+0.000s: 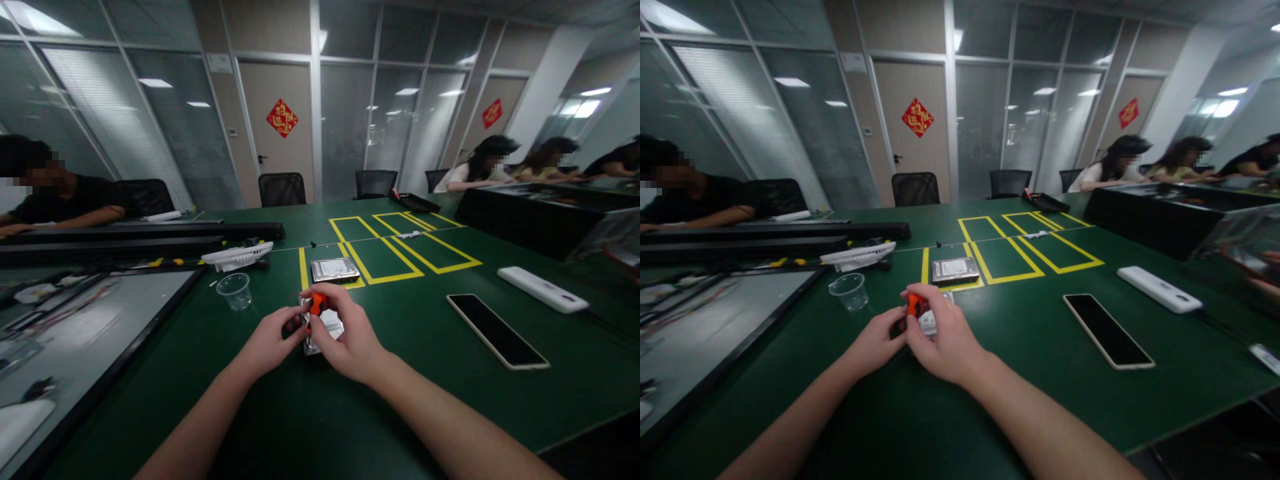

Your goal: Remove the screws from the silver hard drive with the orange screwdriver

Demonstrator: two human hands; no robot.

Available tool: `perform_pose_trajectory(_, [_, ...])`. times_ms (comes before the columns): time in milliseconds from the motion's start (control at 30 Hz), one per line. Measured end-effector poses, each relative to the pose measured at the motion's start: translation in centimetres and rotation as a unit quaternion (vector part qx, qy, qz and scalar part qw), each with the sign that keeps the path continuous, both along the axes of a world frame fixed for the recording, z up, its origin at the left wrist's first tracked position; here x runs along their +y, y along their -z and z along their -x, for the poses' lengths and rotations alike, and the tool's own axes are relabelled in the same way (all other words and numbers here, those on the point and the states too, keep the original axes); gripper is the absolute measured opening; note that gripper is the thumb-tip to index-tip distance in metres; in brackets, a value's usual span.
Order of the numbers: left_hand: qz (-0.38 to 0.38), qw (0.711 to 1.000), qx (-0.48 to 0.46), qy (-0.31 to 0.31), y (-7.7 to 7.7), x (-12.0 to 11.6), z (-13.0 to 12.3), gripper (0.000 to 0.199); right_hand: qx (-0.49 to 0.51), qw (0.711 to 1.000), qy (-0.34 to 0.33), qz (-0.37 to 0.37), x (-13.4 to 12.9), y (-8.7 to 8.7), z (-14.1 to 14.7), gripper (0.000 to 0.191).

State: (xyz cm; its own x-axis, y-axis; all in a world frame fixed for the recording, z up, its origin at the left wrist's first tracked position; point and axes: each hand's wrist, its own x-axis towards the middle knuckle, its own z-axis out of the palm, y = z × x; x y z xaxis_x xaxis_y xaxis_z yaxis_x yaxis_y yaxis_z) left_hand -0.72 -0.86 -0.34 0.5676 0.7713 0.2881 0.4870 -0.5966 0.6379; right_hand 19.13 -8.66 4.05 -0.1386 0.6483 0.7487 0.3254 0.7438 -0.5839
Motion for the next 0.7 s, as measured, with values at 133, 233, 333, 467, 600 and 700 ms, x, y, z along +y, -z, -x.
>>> perform_pose_trajectory(133, [0.009, 1.000, -0.013, 0.003, 0.10, 0.00, 0.02, 0.026, -0.019, 0.998, 0.026, -0.048, 0.24, -0.26, -0.07, 0.045])
perform_pose_trajectory(233, [0.011, 1.000, -0.017, 0.005, 0.16, 0.02, -0.01, 0.030, -0.017, 0.997, 0.025, -0.065, 0.22, -0.57, -0.06, 0.041])
perform_pose_trajectory(333, [0.012, 1.000, -0.018, 0.009, -0.02, -0.04, -0.06, 0.031, -0.027, 0.998, 0.010, -0.054, -0.06, -0.71, -0.03, 0.044])
perform_pose_trajectory(467, [0.008, 1.000, -0.005, 0.005, -0.43, -0.23, -0.11, 0.027, -0.028, 0.999, -0.014, -0.022, -0.28, -0.55, -0.04, 0.052])
perform_pose_trajectory(600, [0.019, 1.000, -0.013, 0.009, -0.36, -0.23, -0.04, 0.026, -0.029, 0.999, -0.006, -0.044, 0.00, -0.45, -0.08, 0.049])
perform_pose_trajectory(700, [0.024, 0.999, -0.020, 0.010, -0.03, -0.08, 0.01, 0.027, -0.026, 0.998, 0.007, -0.064, 0.18, -0.57, -0.07, 0.044])
